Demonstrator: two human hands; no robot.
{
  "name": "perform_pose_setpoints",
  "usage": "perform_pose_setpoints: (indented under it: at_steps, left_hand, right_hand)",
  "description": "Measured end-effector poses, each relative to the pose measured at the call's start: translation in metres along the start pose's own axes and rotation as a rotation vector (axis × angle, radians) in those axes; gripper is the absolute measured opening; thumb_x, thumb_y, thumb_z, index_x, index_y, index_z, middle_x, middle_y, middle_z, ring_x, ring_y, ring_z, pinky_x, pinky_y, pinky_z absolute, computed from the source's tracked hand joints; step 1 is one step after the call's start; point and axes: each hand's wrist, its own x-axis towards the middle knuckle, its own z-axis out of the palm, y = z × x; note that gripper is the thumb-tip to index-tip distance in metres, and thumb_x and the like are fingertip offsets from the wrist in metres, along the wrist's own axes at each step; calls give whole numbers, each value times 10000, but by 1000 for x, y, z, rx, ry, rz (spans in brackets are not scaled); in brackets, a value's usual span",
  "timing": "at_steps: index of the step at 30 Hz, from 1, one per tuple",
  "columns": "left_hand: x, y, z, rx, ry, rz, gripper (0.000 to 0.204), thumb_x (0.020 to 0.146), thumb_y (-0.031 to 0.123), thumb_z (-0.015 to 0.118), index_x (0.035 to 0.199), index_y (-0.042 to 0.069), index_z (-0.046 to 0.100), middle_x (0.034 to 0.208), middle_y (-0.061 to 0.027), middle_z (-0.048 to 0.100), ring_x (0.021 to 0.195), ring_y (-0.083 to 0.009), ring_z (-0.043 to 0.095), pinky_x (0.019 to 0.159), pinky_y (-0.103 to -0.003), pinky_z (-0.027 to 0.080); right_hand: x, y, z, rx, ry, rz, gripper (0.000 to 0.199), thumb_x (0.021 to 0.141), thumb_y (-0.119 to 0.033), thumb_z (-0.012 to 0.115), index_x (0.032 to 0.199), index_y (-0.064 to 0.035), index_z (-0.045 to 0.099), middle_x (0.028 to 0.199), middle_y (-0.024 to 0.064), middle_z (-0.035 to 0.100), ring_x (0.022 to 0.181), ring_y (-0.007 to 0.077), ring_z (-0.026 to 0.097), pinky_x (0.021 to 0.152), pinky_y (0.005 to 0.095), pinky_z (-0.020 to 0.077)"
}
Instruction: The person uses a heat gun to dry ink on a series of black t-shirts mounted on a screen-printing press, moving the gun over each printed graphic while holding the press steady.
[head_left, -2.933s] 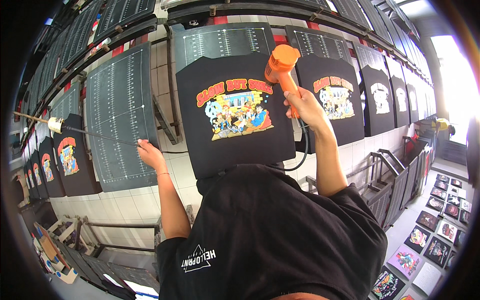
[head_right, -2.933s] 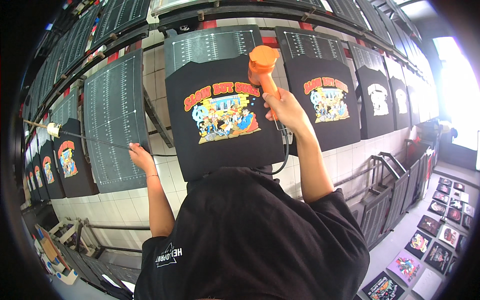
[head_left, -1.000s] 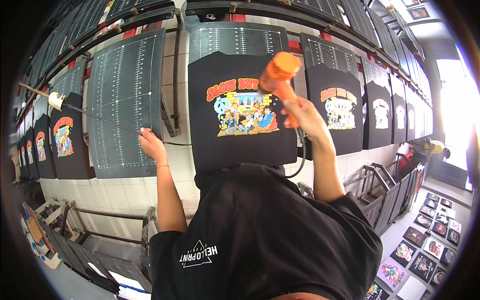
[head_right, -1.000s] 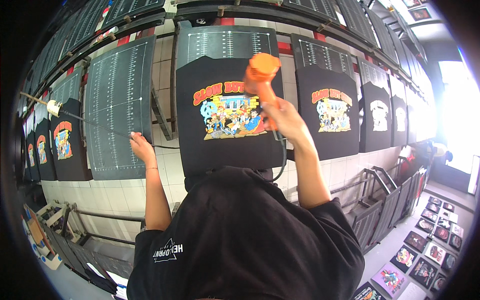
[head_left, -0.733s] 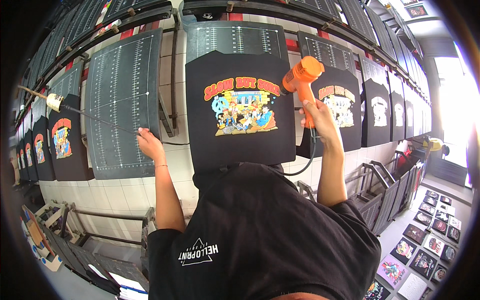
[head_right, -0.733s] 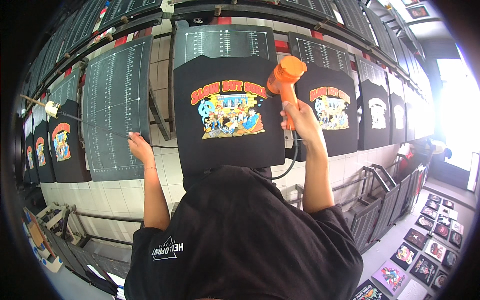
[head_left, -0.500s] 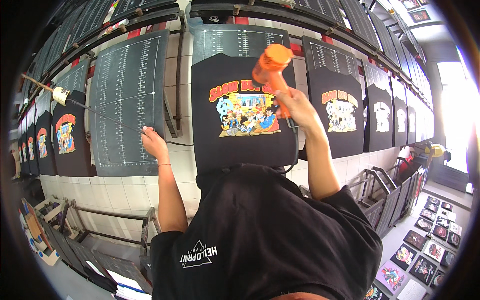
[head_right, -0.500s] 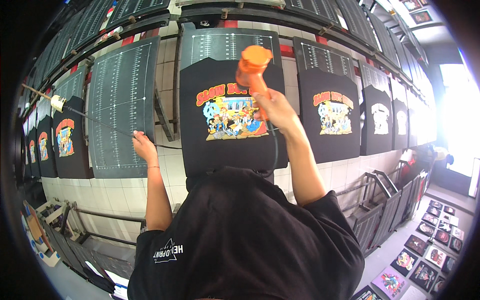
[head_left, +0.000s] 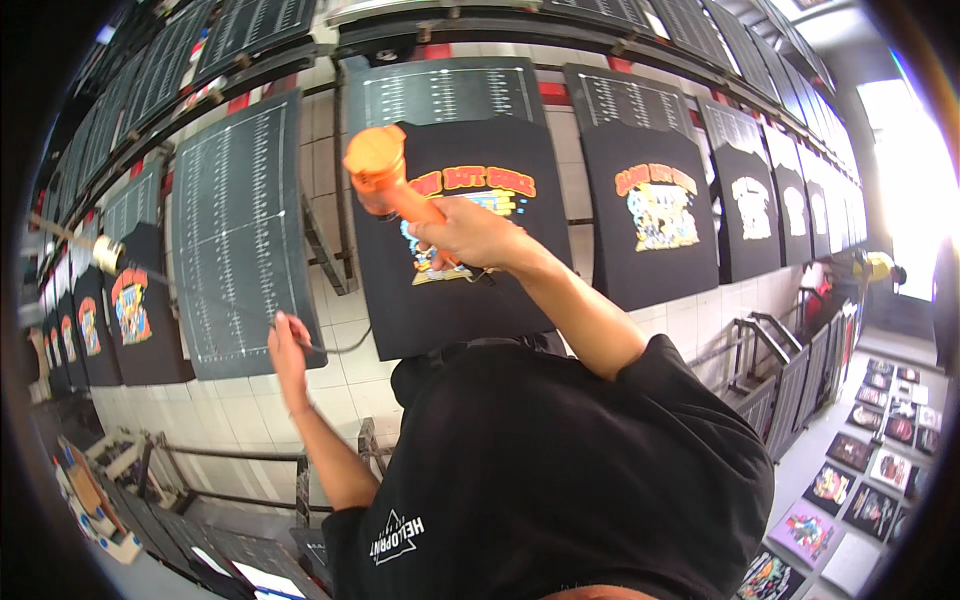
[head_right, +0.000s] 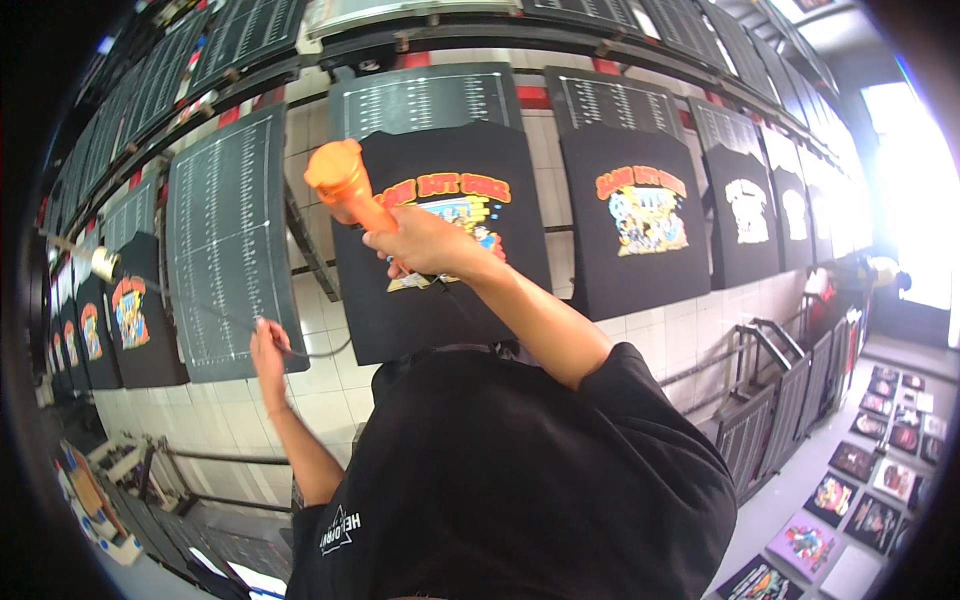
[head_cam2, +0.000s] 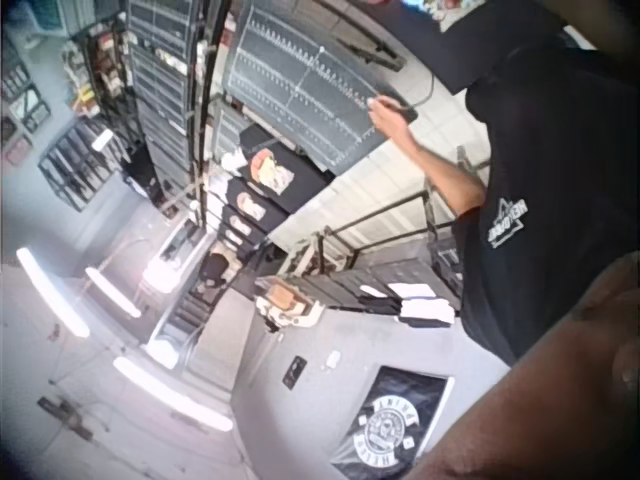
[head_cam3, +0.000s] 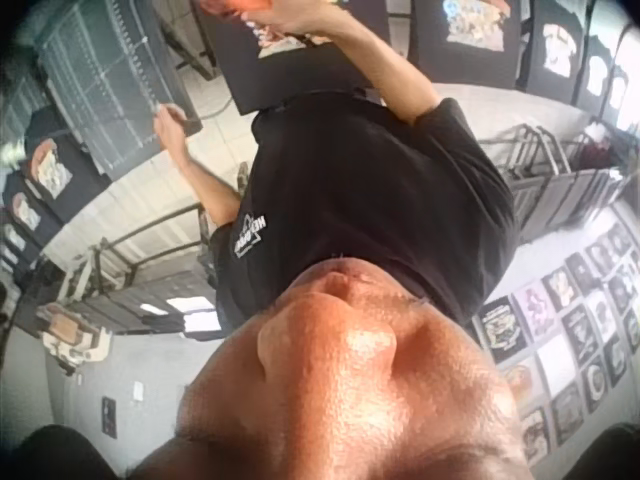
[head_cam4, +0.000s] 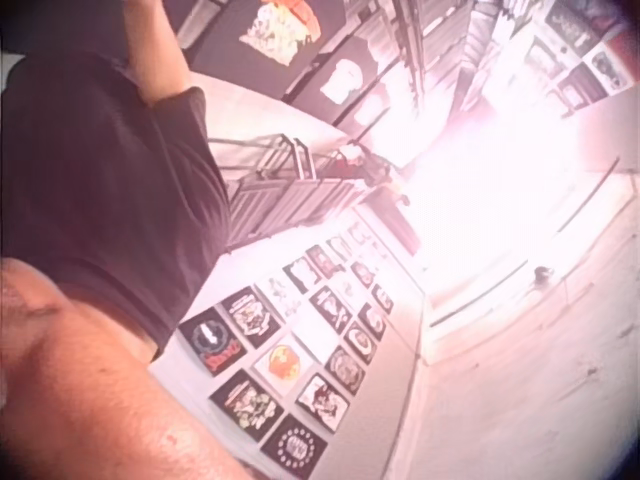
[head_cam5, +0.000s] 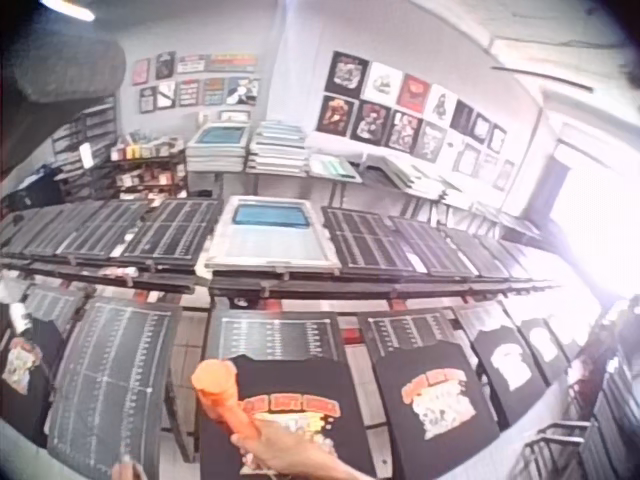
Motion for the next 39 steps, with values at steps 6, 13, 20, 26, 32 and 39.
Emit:
perform_pose_setpoints:
  at_steps: [6, 13, 20, 26, 32, 39]
  left_hand:
    - [-96, 118, 33, 1, -730, -212, 556, 1045, 418, 402, 1026, -67, 671, 999, -179, 704, 896, -255, 694, 823, -358, 545]
    - [-121, 187, 161, -213, -1391, 148, 435, 1027, 271, 453, 1157, -100, 638, 1117, -234, 685, 943, -302, 694, 816, -359, 555]
    - [-164, 251, 325, -121, -1602, 409, 423, 1008, 269, 481, 1190, -85, 622, 1138, -218, 675, 1047, -315, 665, 896, -374, 525]
    - [-220, 251, 436, 165, -1376, 387, 389, 1020, 299, 481, 1167, -12, 661, 1068, -167, 706, 1012, -311, 674, 894, -360, 513]
    - [-204, 175, 454, 589, -799, 65, 580, 1006, 415, 416, 771, -21, 717, 769, -131, 719, 819, -289, 686, 803, -340, 504]
    - [-158, 91, 390, 465, 19, -281, 645, 1002, 472, 400, 739, -50, 672, 624, -191, 655, 543, -303, 645, 652, -409, 513]
  right_hand:
    - [-66, 26, -48, -74, 95, 69, 365, 949, -326, 591, 1055, 23, 579, 808, 60, 614, 630, 122, 635, 570, 270, 501]
    - [-190, 68, -153, 84, 235, 96, 301, 966, -272, 576, 1083, 5, 584, 843, 36, 628, 605, 100, 614, 566, 242, 500]
    - [-280, 113, -292, -24, 293, 171, 331, 977, -290, 562, 1084, 22, 582, 837, 43, 636, 600, 106, 611, 578, 250, 501]
    - [-288, 101, -379, -82, 224, 98, 400, 971, -352, 581, 1121, 19, 585, 830, 33, 644, 592, 97, 610, 549, 230, 493]
    - [-238, 100, -412, 44, 181, -98, 343, 976, -342, 579, 1043, -6, 587, 831, 16, 622, 587, 77, 612, 543, 216, 509]
    - [-204, 123, -409, -92, 51, 43, 372, 962, -314, 596, 1108, 27, 569, 846, 32, 608, 573, 83, 602, 529, 220, 504]
